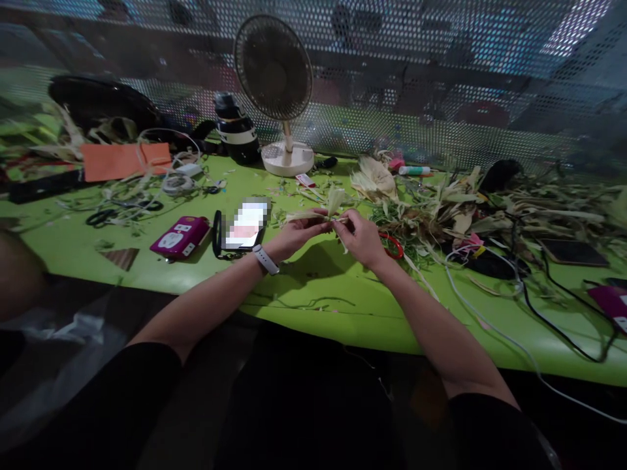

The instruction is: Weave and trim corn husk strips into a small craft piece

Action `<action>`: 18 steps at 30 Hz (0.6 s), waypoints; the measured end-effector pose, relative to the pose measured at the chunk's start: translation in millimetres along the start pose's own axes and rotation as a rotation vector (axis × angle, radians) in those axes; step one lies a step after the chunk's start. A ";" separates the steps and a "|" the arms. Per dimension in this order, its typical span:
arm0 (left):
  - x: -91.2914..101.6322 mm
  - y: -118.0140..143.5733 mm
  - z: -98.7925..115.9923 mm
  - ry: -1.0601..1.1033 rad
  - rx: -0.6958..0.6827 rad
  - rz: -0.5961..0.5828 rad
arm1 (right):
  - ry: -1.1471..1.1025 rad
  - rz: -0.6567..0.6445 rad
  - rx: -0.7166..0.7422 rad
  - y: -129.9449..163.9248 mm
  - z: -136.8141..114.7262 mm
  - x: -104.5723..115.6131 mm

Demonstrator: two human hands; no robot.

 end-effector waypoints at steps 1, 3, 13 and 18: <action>-2.8 0.5 -2.3 -0.027 -0.009 -0.012 | -0.039 -0.043 -0.038 -1.8 3.3 1.2; -10.1 3.1 -5.6 -0.075 -0.035 -0.046 | -0.193 -0.160 -0.133 -6.0 11.7 3.4; -51.4 34.9 10.1 -0.155 0.049 -0.504 | -0.191 -0.067 -0.218 -12.1 38.7 -6.0; -49.5 33.2 11.7 0.038 0.176 -0.491 | 0.138 -0.315 0.081 -20.7 16.2 -29.2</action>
Point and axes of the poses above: each hand's wrist, its own y-axis away from the middle knuckle, its own x-axis out of the back of the hand, z = x × y, the point moved 5 cm from there along -y, towards the middle knuckle, and after that the axes turned 8 degrees about y, right-handed, at the moved point
